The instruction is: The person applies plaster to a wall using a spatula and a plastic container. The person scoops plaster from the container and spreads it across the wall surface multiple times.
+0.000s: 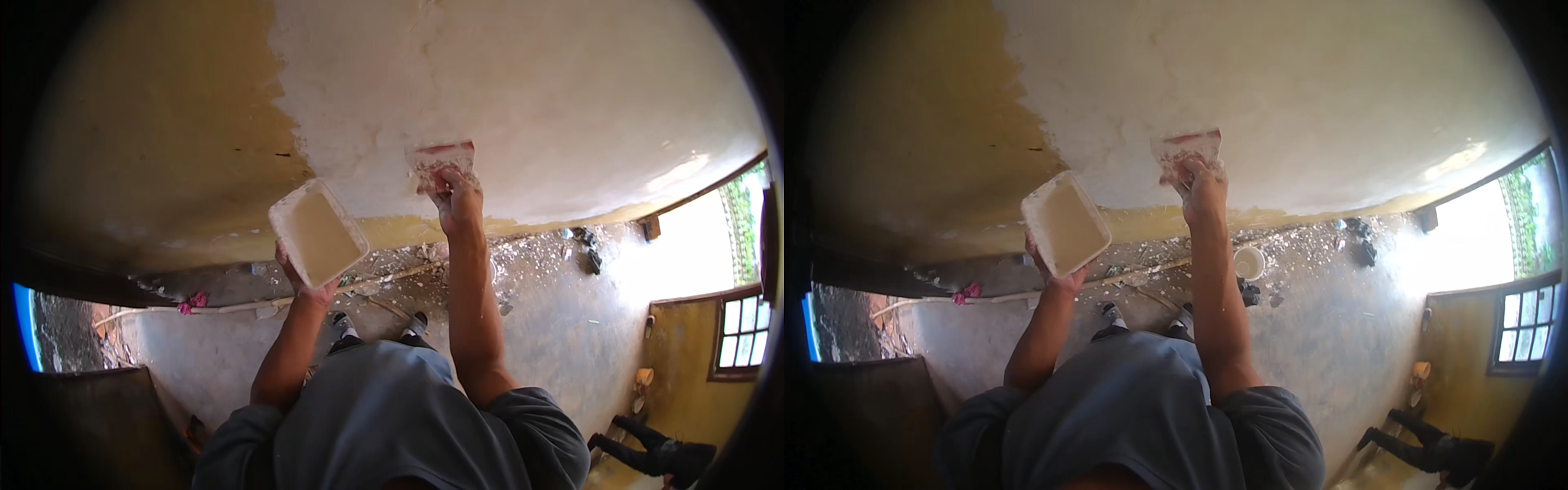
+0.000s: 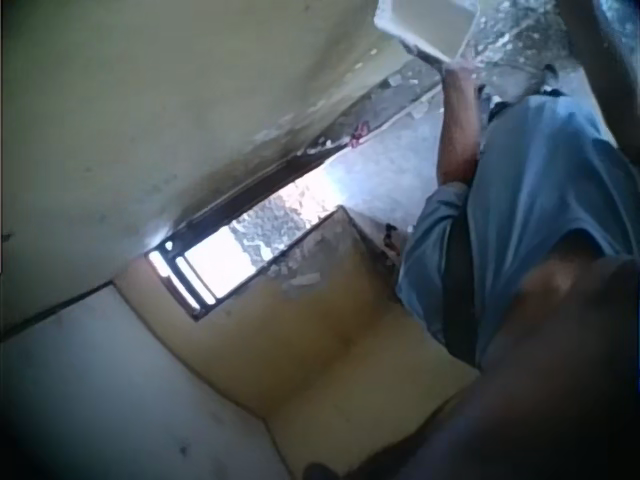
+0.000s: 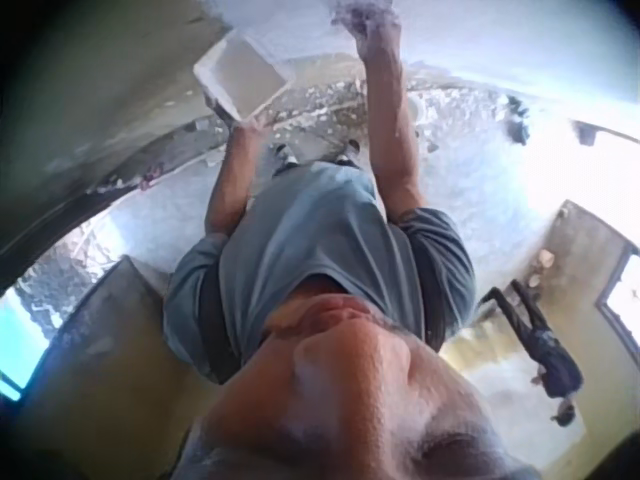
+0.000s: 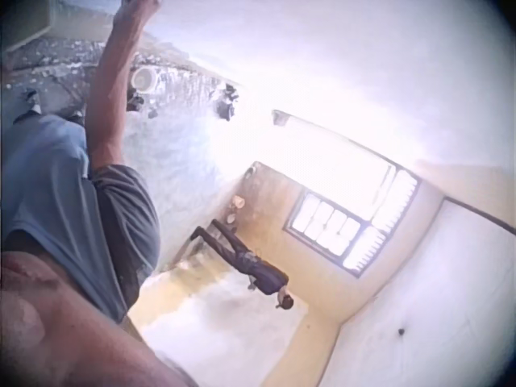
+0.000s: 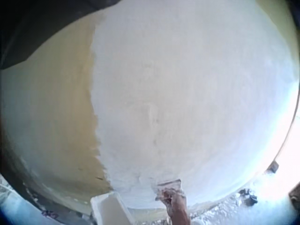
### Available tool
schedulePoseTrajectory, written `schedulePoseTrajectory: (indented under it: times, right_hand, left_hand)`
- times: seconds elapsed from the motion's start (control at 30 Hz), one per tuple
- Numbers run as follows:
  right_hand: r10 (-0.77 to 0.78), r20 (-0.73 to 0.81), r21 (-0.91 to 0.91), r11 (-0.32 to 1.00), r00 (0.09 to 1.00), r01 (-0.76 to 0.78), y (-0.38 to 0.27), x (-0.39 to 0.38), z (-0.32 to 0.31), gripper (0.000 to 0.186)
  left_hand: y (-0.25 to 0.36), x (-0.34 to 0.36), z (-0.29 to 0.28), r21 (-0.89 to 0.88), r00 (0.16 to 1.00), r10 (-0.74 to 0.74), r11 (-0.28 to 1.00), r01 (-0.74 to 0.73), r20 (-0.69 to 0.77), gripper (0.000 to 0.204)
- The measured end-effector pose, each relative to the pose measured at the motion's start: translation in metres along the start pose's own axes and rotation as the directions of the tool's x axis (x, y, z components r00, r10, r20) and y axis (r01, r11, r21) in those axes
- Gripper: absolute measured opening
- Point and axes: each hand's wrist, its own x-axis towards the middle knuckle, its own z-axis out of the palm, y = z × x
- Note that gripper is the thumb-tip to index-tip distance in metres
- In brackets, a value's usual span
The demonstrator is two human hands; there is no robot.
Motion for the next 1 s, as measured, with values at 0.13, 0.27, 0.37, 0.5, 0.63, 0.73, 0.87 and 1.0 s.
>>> schedulePoseTrajectory:
  times: [0.13,0.27,0.37,0.5,0.63,0.73,0.87,1.0]
  right_hand:
    - [0.067,-0.099,-0.051,0.996,0.993,-0.072,0.052,0.013,-0.070,0.011]
    - [0.140,-0.112,0.033,0.990,0.984,-0.137,0.095,0.058,-0.111,0.007]
    - [0.092,-0.155,0.034,0.996,0.984,-0.088,0.089,0.068,-0.081,0.010]
    - [0.017,-0.064,0.021,1.000,0.998,-0.016,0.035,0.020,0.008,0.011]
    - [-0.033,-0.017,-0.069,0.997,0.999,0.031,0.012,0.010,-0.007,0.012]
    - [0.085,-0.115,-0.269,0.956,0.990,-0.113,0.043,0.030,-0.060,0.011]
    - [0.097,-0.253,0.031,0.995,0.963,-0.092,0.048,0.085,-0.112,0.011]
    - [-0.127,-0.133,-0.072,0.990,0.983,0.118,0.019,0.026,-0.025,0.008]
  left_hand:
    - [0.027,-0.009,0.002,-0.030,0.998,-0.004,1.000,0.006,0.065,0.070]
    - [0.044,-0.009,-0.007,-0.040,0.998,-0.057,0.998,0.058,0.038,0.070]
    - [0.056,-0.010,-0.021,0.019,0.997,-0.070,0.997,0.071,-0.028,0.069]
    - [0.068,-0.017,-0.027,0.035,0.999,-0.053,0.998,0.053,-0.012,0.066]
    - [0.065,-0.017,-0.031,0.000,0.995,-0.077,0.997,0.077,-0.056,0.066]
    - [0.061,-0.018,-0.032,-0.010,1.000,-0.025,1.000,0.025,0.005,0.067]
    - [0.046,-0.013,-0.020,-0.032,0.993,-0.105,0.994,0.107,0.045,0.067]
    - [0.047,-0.026,-0.023,0.009,0.998,-0.046,0.999,0.046,-0.036,0.066]
